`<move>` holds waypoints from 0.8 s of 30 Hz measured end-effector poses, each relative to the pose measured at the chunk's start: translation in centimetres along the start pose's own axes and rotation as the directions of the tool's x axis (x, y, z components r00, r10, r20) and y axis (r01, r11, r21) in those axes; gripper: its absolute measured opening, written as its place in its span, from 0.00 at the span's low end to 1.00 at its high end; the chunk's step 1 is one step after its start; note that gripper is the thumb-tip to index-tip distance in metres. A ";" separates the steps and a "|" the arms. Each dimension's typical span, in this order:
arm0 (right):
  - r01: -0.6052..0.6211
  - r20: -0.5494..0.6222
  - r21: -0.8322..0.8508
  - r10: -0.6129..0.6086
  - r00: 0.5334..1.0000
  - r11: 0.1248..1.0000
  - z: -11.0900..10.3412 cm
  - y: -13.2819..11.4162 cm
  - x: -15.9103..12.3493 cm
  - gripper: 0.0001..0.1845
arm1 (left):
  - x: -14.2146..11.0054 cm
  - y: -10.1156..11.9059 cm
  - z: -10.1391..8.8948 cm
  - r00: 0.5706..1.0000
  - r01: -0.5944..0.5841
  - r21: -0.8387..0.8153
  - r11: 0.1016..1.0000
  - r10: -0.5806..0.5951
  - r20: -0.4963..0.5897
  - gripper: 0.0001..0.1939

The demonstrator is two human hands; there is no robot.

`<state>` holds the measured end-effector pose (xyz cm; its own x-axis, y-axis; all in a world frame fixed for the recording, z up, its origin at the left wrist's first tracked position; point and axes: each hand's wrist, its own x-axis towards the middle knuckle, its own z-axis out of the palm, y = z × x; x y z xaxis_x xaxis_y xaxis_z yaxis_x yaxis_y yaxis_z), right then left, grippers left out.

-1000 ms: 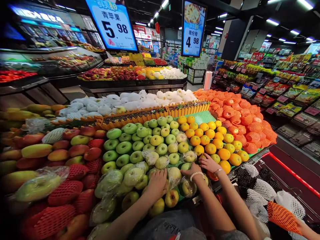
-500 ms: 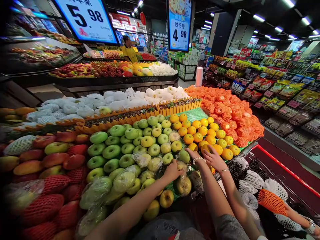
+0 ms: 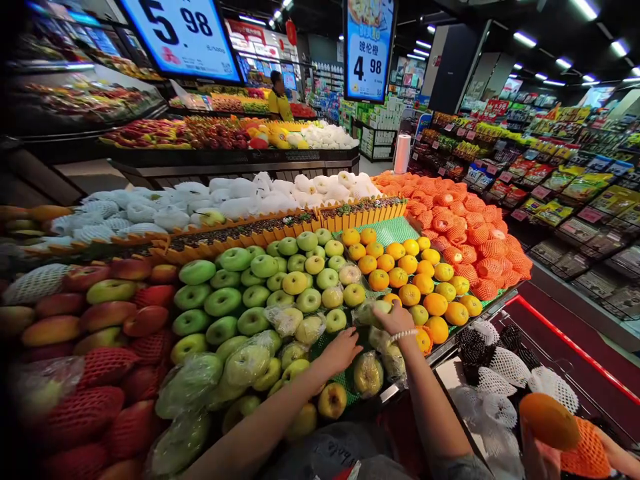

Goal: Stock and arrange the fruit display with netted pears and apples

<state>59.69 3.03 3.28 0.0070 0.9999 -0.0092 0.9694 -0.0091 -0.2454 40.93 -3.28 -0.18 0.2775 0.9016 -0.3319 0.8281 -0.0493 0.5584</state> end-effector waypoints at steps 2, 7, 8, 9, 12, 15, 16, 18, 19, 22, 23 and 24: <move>-0.004 0.005 0.042 0.004 1.000 0.999 0.3 -0.5 -1.8 0.39 | -3.0 -2.2 -1.5 1.000 0.031 0.084 0.996 -0.030 -0.004 0.12; 0.348 0.142 0.117 -0.363 0.921 0.930 3.0 -3.7 -5.0 0.48 | -9.4 -6.9 -2.2 0.994 0.102 0.226 0.969 -0.090 -0.063 0.25; 0.409 0.201 0.097 -0.421 0.885 0.907 3.7 -4.7 -5.1 0.49 | -10.1 -7.5 -1.8 0.991 0.110 0.246 0.963 -0.088 -0.096 0.28; 0.460 0.264 0.075 -0.463 0.846 0.885 4.5 -5.7 -5.1 0.49 | -10.7 -8.0 -1.4 0.987 0.125 0.258 0.958 -0.093 -0.133 0.30; 0.545 0.381 0.049 -0.520 0.765 0.837 6.5 -7.9 -4.9 0.50 | -11.5 -9.1 -0.3 0.965 0.184 0.203 0.962 -0.137 -0.225 0.34; 0.503 0.386 0.093 -0.497 0.777 0.859 8.0 -8.5 -5.1 0.55 | -11.8 -9.8 0.1 0.934 0.149 0.043 0.988 -0.126 -0.334 0.32; 0.469 0.384 0.113 -0.474 0.793 0.876 8.3 -8.4 -5.3 0.58 | -11.8 -9.9 0.1 0.913 0.113 -0.026 0.993 -0.114 -0.391 0.30; 0.406 0.387 0.140 -0.428 0.817 0.903 8.8 -8.1 -5.5 0.58 | -11.7 -9.7 0.1 0.850 0.029 -0.176 0.984 -0.117 -0.514 0.26; 0.389 0.389 0.150 -0.416 0.822 0.909 8.9 -7.9 -5.5 0.57 | -11.4 -9.5 0.2 0.819 -0.015 -0.253 0.967 -0.134 -0.558 0.26; 0.403 0.386 0.182 -0.442 0.810 0.897 8.8 -7.6 -5.3 0.51 | -10.1 -8.6 0.4 0.788 -0.091 -0.443 0.892 -0.207 -0.579 0.27; 0.414 0.380 0.196 -0.458 0.804 0.889 8.7 -7.5 -5.1 0.50 | -9.6 -8.3 0.5 0.792 -0.095 -0.479 0.873 -0.225 -0.568 0.29; 0.423 0.373 0.208 -0.472 0.799 0.882 8.7 -7.3 -5.0 0.48 | -9.0 -7.9 0.7 0.796 -0.095 -0.495 0.864 -0.233 -0.559 0.30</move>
<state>50.41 -1.92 -3.29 -0.5431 0.8005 -0.2533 0.8066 0.4137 -0.4222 32.23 -11.30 -2.19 -0.2441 0.9693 0.0303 0.4477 0.0850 0.8901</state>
